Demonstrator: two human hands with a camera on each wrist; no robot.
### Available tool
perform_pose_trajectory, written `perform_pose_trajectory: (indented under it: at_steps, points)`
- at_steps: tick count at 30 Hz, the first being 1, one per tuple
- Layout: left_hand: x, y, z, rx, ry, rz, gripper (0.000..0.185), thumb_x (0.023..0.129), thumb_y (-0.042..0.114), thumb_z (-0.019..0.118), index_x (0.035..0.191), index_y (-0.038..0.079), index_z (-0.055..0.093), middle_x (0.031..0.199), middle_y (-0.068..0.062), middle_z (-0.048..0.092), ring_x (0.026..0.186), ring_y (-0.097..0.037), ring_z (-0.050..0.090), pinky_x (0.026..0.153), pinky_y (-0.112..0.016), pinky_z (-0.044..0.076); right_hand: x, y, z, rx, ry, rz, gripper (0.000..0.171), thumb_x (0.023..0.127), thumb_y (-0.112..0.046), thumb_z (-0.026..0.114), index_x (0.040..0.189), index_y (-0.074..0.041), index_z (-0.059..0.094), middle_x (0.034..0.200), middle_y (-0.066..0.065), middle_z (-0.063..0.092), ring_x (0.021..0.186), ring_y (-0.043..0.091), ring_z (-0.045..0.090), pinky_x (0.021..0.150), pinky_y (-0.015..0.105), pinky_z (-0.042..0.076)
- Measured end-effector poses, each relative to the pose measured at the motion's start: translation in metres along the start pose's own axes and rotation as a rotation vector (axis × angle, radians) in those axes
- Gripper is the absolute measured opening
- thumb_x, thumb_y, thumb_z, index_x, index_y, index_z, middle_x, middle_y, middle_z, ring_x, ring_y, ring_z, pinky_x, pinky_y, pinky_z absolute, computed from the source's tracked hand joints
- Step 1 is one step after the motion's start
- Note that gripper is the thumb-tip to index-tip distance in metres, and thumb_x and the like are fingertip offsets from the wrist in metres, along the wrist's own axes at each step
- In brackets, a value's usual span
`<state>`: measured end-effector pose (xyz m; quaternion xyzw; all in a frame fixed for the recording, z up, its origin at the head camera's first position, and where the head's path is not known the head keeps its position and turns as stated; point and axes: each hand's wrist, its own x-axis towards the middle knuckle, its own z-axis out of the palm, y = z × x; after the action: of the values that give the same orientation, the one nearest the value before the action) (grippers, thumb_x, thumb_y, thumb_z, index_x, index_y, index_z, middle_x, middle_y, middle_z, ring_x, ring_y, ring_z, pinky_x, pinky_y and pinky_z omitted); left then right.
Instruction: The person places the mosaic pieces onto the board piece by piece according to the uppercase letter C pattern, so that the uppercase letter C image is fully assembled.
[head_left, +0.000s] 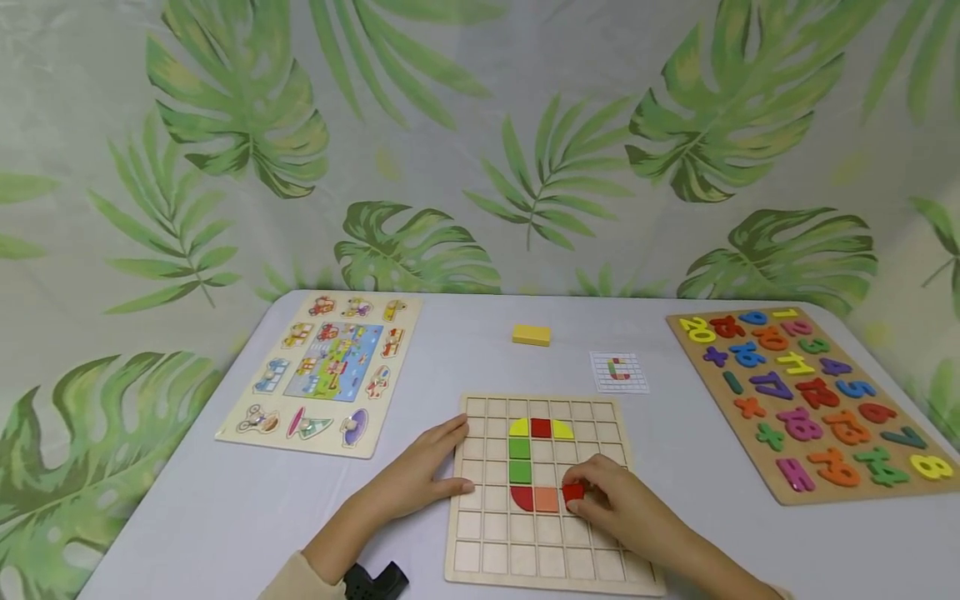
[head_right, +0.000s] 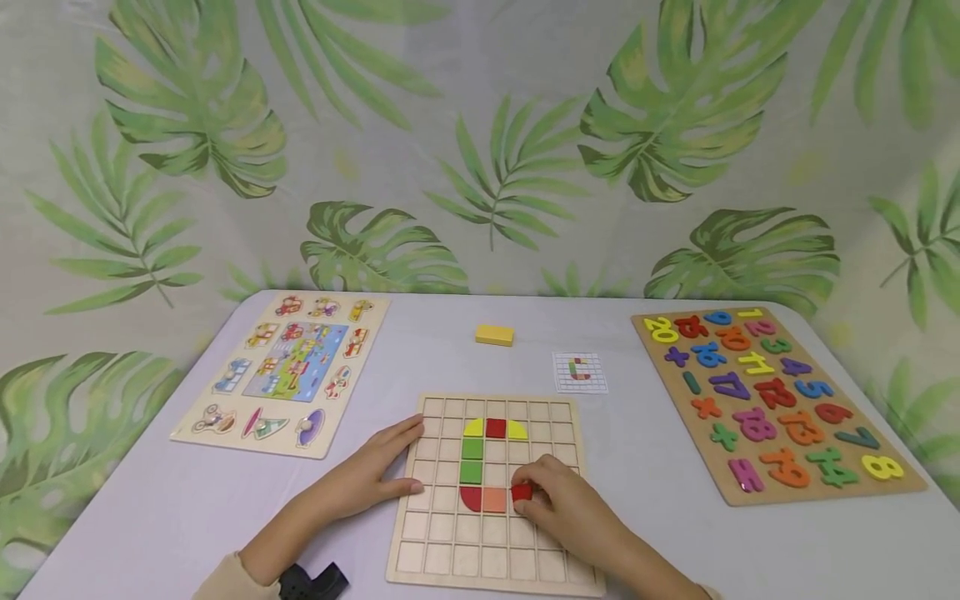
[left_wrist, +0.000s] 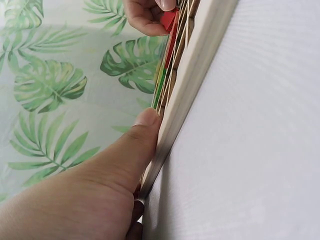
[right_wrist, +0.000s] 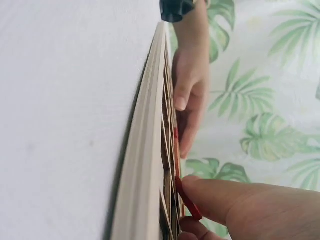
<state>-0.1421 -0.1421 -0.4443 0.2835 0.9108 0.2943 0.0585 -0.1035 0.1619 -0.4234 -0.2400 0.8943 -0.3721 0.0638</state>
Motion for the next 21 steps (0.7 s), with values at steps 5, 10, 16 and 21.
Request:
perform_pose_trajectory:
  at_steps: [5,10,16,21]
  points:
    - [0.0,-0.001,0.001,-0.007,0.001,0.005,0.082,0.08,0.053,0.057,0.14,0.003,0.03,0.147,-0.005,0.02,0.132,-0.024,0.02,0.104,-0.041,0.023,0.0,-0.002,0.003,-0.062,0.019,0.019,0.017,0.081,-0.031,0.066,0.096,-0.025,0.061,0.09,-0.014,0.05,0.077,0.006,0.045,0.066,0.02,0.042]
    - [0.001,0.001,0.0,-0.005,-0.002,0.005,0.083,0.08,0.054,0.057,0.14,0.003,0.029,0.147,-0.004,0.02,0.132,-0.024,0.019,0.104,-0.04,0.022,-0.001,-0.001,0.002,-0.072,0.006,0.01,0.017,0.081,-0.026,0.067,0.097,-0.024,0.062,0.093,-0.014,0.05,0.079,0.005,0.045,0.067,0.02,0.042]
    - [0.001,0.002,-0.001,0.022,-0.016,-0.007,0.083,0.08,0.053,0.057,0.14,0.004,0.029,0.147,-0.004,0.02,0.132,-0.023,0.019,0.104,-0.039,0.022,-0.002,-0.003,0.0,-0.072,-0.022,0.011,0.02,0.082,-0.03,0.066,0.1,-0.023,0.062,0.094,-0.015,0.049,0.078,0.006,0.044,0.066,0.019,0.041]
    - [0.001,0.006,-0.006,0.126,-0.028,-0.006,0.082,0.081,0.055,0.055,0.141,0.005,0.029,0.147,-0.005,0.021,0.131,-0.025,0.022,0.104,-0.039,0.022,-0.005,-0.009,-0.014,-0.138,0.004,0.018,0.036,0.085,-0.035,0.062,0.116,-0.018,0.057,0.108,-0.009,0.051,0.091,0.011,0.048,0.075,0.027,0.046]
